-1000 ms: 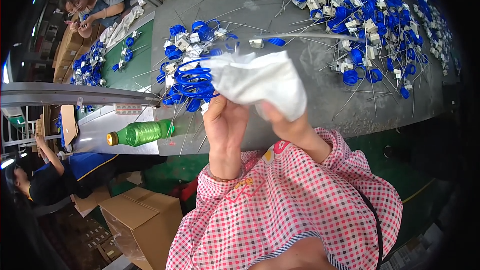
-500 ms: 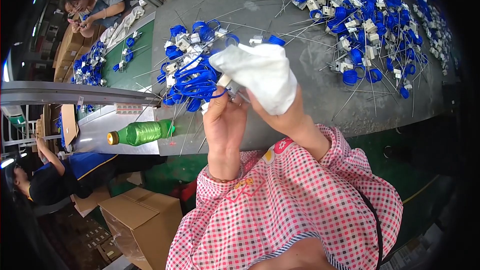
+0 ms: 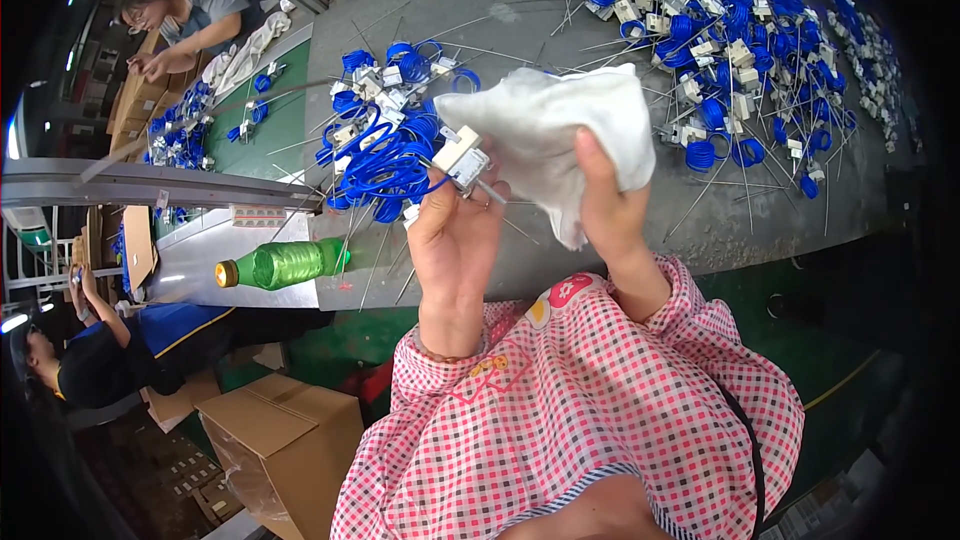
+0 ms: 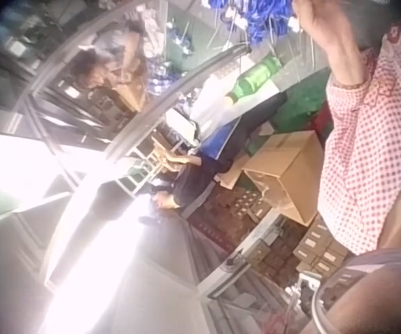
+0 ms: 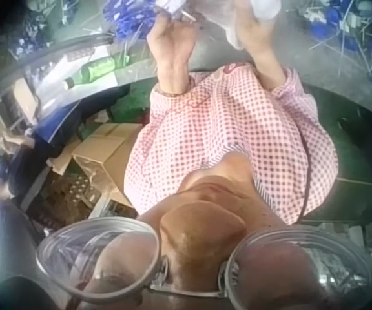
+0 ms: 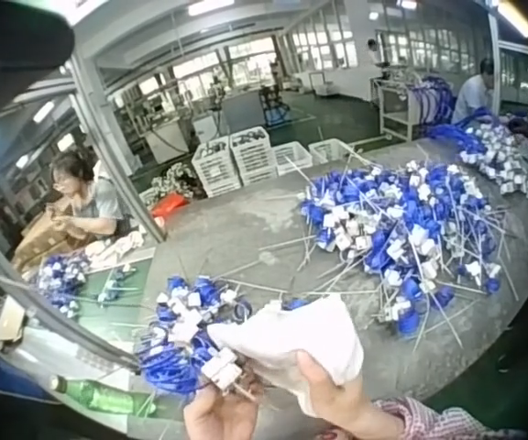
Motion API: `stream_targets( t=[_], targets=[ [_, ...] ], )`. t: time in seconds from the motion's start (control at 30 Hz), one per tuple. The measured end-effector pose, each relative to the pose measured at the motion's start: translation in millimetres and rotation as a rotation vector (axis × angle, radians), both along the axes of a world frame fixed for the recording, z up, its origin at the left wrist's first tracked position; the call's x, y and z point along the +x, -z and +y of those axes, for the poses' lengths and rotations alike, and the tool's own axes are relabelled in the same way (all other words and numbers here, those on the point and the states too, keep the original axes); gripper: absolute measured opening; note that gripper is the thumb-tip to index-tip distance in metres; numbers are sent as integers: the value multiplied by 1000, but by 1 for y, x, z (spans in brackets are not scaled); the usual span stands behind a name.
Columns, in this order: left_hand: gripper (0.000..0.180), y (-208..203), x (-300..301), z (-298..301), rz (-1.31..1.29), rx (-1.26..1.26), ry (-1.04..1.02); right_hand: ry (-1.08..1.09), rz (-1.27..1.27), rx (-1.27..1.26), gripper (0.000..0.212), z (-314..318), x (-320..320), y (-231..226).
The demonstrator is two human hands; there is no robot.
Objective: Wiping and cleaning small plastic assembly components with a cloth and a cleaning solution from a spray bottle.
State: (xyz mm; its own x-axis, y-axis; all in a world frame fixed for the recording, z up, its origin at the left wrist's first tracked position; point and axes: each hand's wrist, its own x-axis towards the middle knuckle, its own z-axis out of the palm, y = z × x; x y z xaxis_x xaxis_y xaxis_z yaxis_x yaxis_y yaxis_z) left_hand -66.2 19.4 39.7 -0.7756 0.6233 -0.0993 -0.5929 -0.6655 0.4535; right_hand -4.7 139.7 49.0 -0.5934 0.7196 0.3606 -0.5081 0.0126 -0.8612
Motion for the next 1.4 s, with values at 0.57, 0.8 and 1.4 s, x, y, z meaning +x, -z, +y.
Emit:
stream_targets(
  t=[0.57, 0.8, 1.4],
  targets=[
    [26, 6, 1, -2, 27, -160, -102, -103, -69, 766, 32, -7, -11, 10],
    [41, -2, -5, -12, 150, 3, -85, 74, -123, 152, 19, 25, -16, 12],
    [32, 6, -8, -9, 735, -495, -311, -856, -28, -707, 51, 10, 11, 4]
  ],
)
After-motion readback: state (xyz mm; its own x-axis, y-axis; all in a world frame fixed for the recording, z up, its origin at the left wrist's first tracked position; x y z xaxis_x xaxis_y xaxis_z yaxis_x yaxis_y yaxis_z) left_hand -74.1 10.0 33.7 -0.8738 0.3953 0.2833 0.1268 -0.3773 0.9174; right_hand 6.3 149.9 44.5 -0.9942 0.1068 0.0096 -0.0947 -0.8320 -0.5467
